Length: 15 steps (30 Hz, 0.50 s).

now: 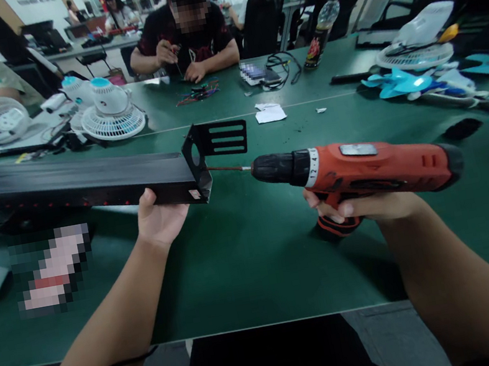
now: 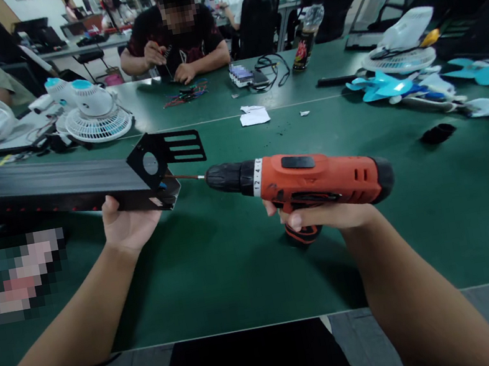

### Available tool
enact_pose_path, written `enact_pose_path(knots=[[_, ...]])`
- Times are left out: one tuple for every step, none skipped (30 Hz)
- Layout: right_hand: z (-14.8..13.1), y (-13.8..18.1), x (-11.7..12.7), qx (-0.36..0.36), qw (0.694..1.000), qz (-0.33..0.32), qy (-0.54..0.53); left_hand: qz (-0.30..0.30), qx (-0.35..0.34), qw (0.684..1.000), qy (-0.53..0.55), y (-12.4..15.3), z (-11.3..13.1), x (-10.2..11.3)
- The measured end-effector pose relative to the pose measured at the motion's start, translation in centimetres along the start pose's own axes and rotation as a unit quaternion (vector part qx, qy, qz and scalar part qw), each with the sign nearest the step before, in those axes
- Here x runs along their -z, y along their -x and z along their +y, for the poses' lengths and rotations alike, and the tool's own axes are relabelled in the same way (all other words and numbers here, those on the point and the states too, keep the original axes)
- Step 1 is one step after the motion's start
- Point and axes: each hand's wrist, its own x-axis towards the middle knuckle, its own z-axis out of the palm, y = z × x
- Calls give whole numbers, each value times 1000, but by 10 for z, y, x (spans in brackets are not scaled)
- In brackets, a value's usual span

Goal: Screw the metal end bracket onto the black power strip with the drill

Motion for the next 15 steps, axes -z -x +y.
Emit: enact_pose_path(knots=[[0,0,0,-4,1000,-1,3,3,0,1000,-3,0,0,0],[-1,0,0,-9,1000,-4,6,7,-1,1000,-4,0,0,-1],[-1,0,1,-14,1000,-6,10,10,-2,1000,-3,1,0,-1],[-1,0,1,-15,1000,-7,12,12,-3,1000,-2,1,0,-2],[-1,1,1,-13,1000,-6,14,13,-3,1000,-1,1,0,-2],[0,1,1,-9,1000,-5,14,13,-3,1000,-1,1,0,-2],[0,1,1,-7,1000,-1,12,12,-2,1000,-2,1,0,-2],[0,1,0,-5,1000,3,9,10,1,1000,-3,0,0,-2],[0,1,0,-6,1000,5,5,7,2,1000,-3,0,0,-1],[0,1,0,-9,1000,6,1,6,2,1000,-3,0,0,-1],[0,0,-1,-12,1000,6,-1,4,2,1000,-1,0,0,-1],[0,0,-1,-13,1000,4,-3,3,1,1000,1,0,1,-1],[0,0,-1,-14,1000,2,-3,3,0,1000,2,0,1,-1],[-1,0,-1,-13,1000,-2,-3,4,0,1000,4,0,1,-1],[-1,-1,-1,-11,1000,-4,-2,4,0,1000,4,0,1,-1]])
